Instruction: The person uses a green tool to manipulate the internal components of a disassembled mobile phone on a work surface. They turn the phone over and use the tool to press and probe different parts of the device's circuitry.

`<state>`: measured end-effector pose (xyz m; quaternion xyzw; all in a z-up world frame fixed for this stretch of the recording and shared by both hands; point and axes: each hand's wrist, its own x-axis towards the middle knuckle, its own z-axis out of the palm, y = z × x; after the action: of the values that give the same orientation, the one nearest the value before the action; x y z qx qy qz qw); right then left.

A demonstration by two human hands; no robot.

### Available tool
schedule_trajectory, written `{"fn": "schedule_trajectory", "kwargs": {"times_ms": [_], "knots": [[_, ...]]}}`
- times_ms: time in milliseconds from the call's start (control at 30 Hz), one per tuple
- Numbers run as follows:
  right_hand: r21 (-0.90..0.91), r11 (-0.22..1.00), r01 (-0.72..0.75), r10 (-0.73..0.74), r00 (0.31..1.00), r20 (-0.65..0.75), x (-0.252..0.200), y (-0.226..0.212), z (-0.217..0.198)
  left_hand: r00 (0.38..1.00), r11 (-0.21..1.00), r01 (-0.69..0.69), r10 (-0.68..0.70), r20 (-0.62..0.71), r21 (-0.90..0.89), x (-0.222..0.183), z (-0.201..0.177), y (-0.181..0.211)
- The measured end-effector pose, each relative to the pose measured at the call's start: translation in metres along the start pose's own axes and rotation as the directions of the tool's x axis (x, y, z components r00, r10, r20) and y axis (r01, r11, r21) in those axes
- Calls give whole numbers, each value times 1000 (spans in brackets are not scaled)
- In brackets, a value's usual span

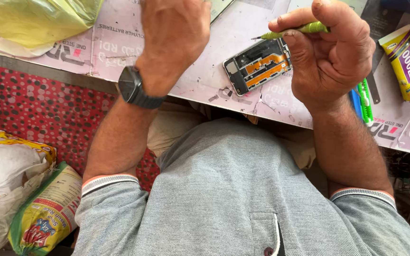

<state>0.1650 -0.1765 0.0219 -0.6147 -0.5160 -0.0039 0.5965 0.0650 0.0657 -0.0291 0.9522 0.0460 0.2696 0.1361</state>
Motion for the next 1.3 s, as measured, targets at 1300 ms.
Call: {"fn": "schedule_trajectory", "kwargs": {"times_ms": [1300], "knots": [[-29,999,-33,36,993,111,-21,-12,11,988,907,52,12,152,-417,-67,-42,61]]}}
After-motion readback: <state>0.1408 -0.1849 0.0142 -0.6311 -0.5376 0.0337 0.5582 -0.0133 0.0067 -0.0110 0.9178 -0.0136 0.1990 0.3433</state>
